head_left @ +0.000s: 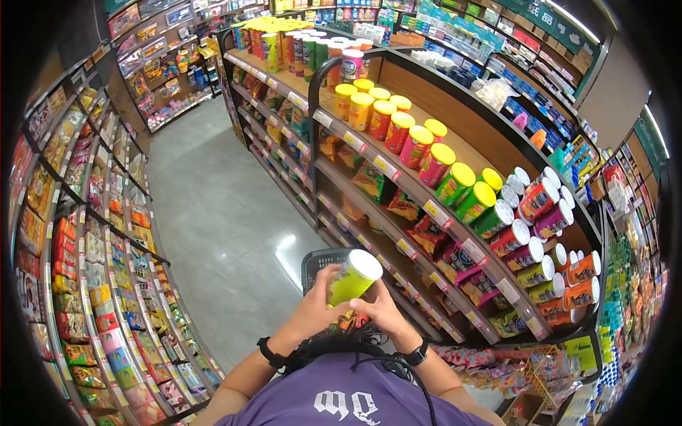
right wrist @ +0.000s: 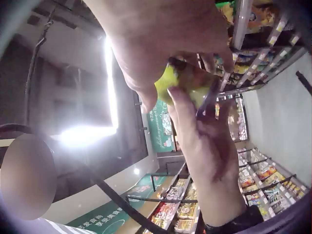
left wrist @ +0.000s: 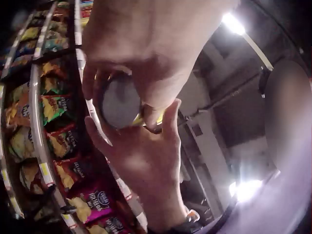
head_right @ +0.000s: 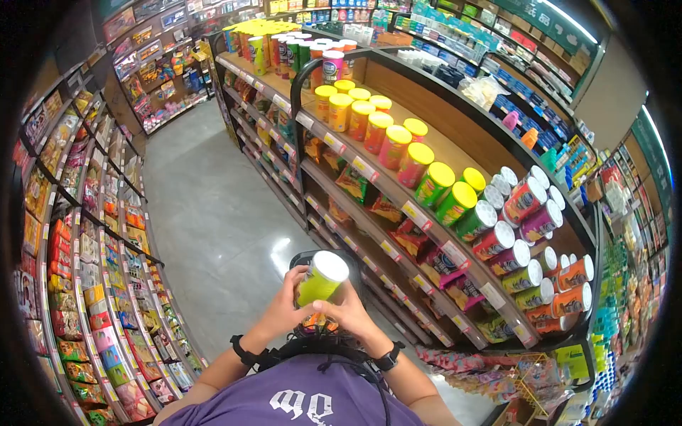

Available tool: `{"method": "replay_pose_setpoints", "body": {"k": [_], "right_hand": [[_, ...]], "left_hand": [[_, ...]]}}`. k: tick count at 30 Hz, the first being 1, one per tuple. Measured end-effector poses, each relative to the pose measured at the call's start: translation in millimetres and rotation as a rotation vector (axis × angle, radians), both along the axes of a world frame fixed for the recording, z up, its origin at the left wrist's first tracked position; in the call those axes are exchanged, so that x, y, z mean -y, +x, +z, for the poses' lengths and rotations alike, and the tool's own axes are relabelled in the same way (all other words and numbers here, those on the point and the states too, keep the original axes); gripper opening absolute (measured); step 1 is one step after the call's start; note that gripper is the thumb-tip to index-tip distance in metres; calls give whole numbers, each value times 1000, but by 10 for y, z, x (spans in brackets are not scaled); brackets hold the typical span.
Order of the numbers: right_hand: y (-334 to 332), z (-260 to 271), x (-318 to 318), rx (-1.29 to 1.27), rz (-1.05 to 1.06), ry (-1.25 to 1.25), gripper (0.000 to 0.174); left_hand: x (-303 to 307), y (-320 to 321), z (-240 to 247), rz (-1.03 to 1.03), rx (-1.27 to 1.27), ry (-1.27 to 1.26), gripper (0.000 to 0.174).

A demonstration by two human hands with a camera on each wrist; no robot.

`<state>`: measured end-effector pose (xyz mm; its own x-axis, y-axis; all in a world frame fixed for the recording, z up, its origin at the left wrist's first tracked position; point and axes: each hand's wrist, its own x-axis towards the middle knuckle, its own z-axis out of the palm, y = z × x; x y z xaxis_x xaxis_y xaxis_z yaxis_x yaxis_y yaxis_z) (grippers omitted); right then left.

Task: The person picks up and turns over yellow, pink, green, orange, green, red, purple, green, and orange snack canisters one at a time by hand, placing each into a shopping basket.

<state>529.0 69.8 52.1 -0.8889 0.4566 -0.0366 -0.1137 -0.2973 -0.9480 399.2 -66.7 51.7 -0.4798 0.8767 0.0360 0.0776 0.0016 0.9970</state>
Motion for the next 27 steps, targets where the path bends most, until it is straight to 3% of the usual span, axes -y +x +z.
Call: {"method": "replay_pose_setpoints", "body": {"k": [1,3,4,9,11,14,20,27], "right_hand": [[-4,8,11,0,7,0,81],[-22,15,31,55,-45,-169,69],[-51,-45,63,6,-138,-251,55],[1,-4,37,-81,-239,-312,46],[30,2,1,-61,-258,-221,42],[81,-65,-58,-29,-272,-125,39],[164,-27,-130,-33,-172,-175,43],[223,-107,-163,3,-139,-144,45]], "left_hand": [[-23,35,-1,7,0,0,81],[-80,98,-6,55,-597,35,93],[-93,143,77,57,-575,27,91],[-110,131,182,43,-613,70,81],[-84,97,156,39,-635,46,78],[-70,55,160,141,-458,138,64],[-50,64,122,177,-297,106,49],[-27,82,94,132,-328,65,33]]}}
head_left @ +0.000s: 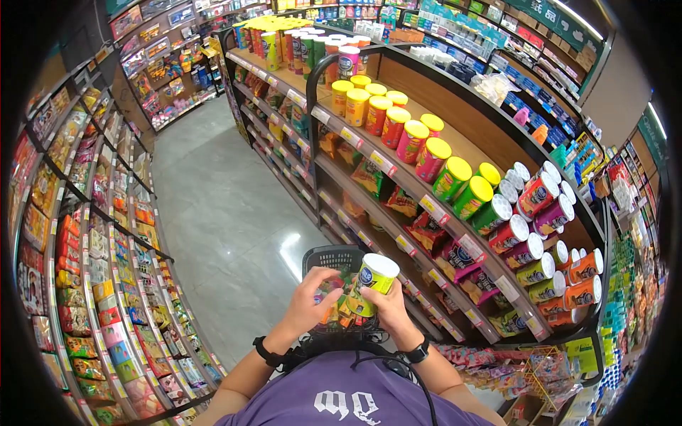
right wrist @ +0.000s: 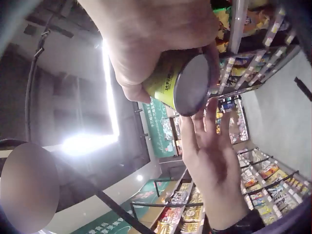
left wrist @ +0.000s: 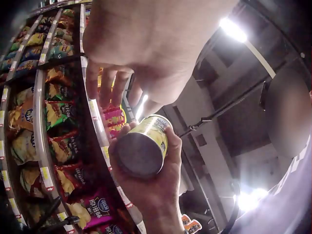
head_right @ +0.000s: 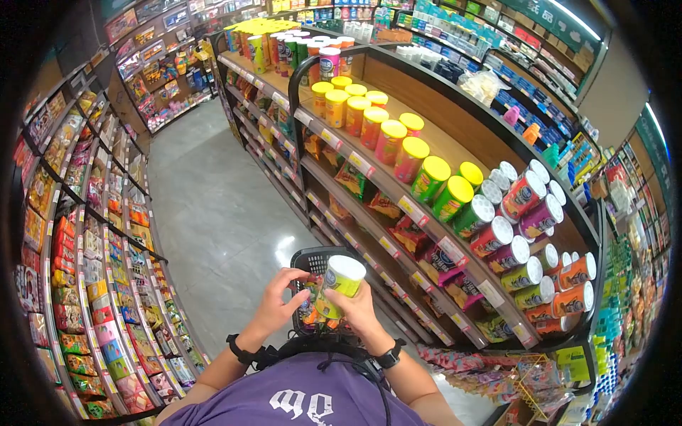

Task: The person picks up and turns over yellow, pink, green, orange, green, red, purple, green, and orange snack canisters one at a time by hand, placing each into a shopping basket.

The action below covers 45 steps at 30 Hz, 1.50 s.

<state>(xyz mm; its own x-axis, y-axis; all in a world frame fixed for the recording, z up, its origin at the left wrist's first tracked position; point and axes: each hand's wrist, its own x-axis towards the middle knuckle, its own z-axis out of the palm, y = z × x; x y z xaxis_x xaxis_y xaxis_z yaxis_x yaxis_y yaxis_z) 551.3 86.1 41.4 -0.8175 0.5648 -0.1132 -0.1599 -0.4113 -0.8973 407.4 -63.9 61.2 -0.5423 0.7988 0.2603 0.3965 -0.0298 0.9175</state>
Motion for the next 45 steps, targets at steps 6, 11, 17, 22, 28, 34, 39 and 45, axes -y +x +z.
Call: {"method": "replay_pose_setpoints", "body": {"k": [6,11,17,22,28,34,39,45], "right_hand": [[4,-46,-13,19,24,2,50],[28,-73,-7,16,30,8,51],[22,-37,22,26,42,7,53],[46,-33,7,45,75,14,53],[44,16,38,40,62,14,50],[54,-133,-2,86,100,46,52],[0,-133,11,102,115,-9,51],[-24,-300,-75,172,181,-23,56]], "left_hand": [[16,24,-3,-7,14,26,28],[60,43,20,-49,55,-30,27],[65,61,-40,-94,73,-29,32],[67,106,-48,-121,65,-70,39],[85,123,-33,-139,104,-74,41],[101,122,-92,-127,125,-102,41],[110,107,-172,-116,136,-144,43],[106,121,-397,-92,197,-200,46]]}}
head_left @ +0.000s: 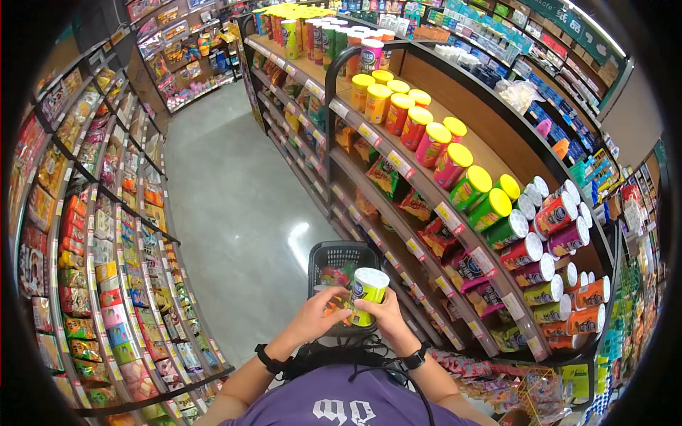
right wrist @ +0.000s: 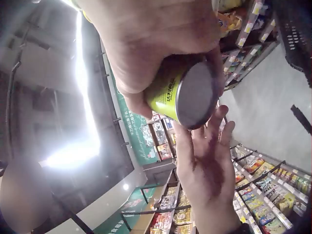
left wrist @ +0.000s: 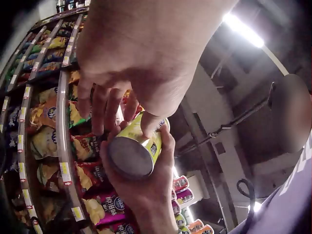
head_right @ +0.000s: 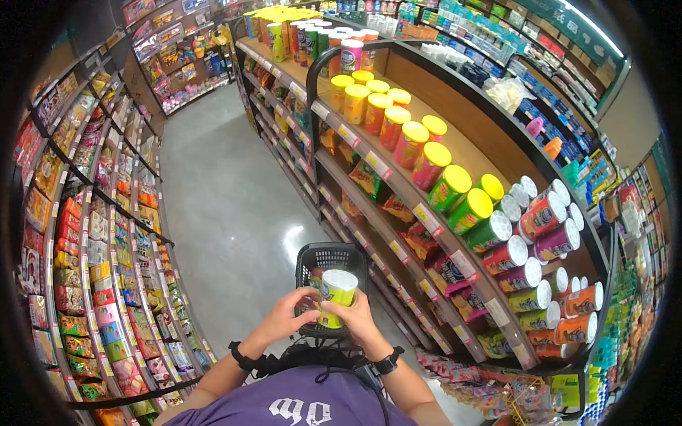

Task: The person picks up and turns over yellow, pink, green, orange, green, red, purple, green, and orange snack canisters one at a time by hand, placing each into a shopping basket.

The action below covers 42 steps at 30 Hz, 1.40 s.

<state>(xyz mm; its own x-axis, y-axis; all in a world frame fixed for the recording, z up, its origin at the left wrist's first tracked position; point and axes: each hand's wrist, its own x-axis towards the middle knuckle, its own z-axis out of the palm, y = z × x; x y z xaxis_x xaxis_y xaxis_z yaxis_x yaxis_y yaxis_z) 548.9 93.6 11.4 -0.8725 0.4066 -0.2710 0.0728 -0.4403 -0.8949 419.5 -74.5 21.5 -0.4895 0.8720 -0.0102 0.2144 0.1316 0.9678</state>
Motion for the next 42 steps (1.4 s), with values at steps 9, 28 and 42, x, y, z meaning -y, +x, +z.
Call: {"method": "replay_pose_setpoints", "body": {"k": [9,28,42], "right_hand": [[-83,-518,-100,50,85,-188,60],[478,-3226,159,680,268,-609,57],[1498,-3664,-311,857,157,-585,46]], "left_hand": [[-90,-6,-484,-25,-115,-160,69],[216,4,-3837,420,772,-751,78],[-593,-821,-4894,337,0,-980,67]]}}
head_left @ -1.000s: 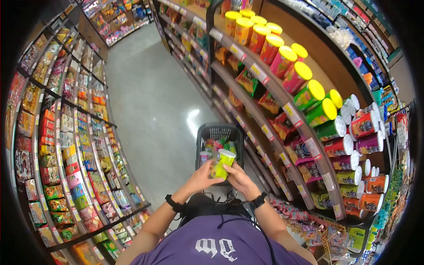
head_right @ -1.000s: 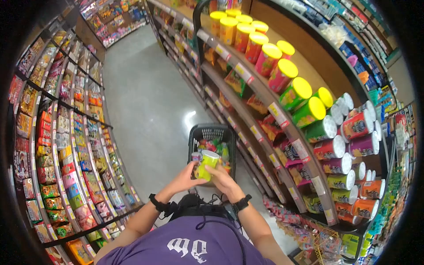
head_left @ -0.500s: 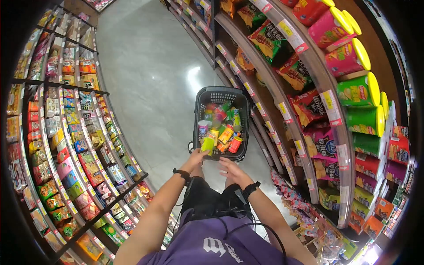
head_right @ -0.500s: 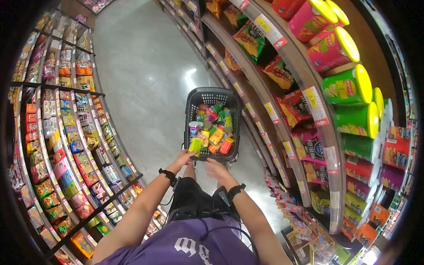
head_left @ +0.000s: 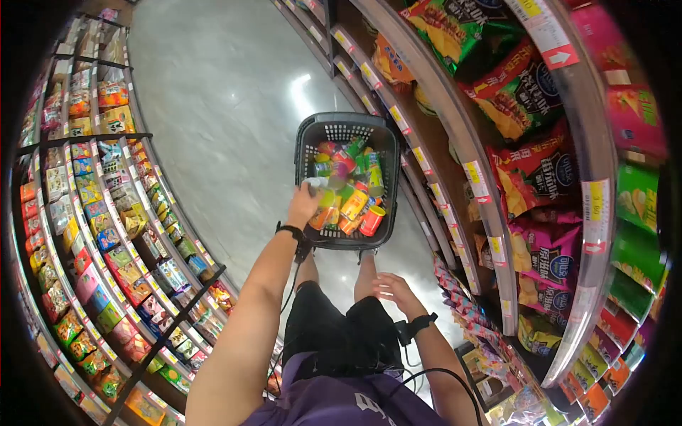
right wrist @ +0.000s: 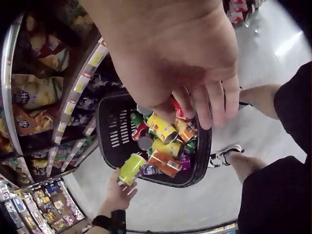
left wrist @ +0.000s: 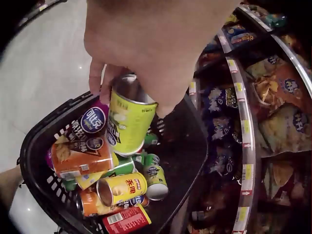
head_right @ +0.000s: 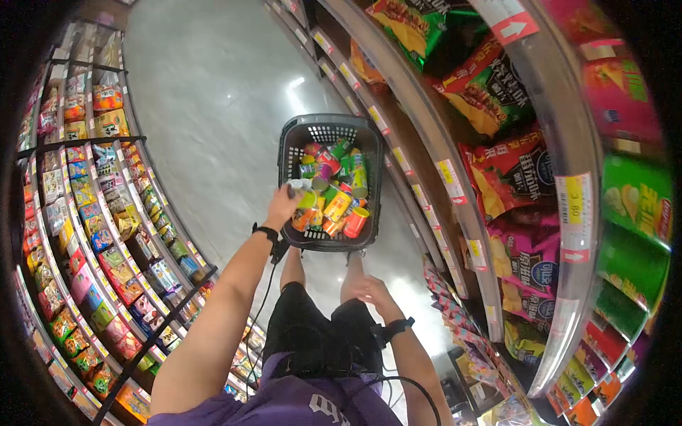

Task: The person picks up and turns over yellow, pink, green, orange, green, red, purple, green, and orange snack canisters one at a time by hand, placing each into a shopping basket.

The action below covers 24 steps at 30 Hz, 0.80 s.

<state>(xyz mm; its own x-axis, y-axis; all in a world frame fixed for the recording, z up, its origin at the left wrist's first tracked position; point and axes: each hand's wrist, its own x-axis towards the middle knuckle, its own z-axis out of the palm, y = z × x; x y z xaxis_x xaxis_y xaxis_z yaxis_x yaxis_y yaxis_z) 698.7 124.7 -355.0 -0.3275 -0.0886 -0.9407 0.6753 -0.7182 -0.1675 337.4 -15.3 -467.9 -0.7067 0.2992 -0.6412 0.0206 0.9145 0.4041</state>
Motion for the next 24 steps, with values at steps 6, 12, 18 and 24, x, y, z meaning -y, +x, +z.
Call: {"method": "replay_pose_setpoints", "body": {"k": [6,12,18,24], "right_hand": [[75,-171,-55,149,45,86,43],[125,-363,43,149,101,98,38],[-100,-226,45,93,133,77,35],[-211,95,-121,-7,110,150,35]], "left_hand": [[-300,-147,-20,61,-163,60,63],[-150,-49,-439,36,-155,28,58],[115,144,-344,-32,127,155,44],[469,399,214,-274,298,162,44]]}}
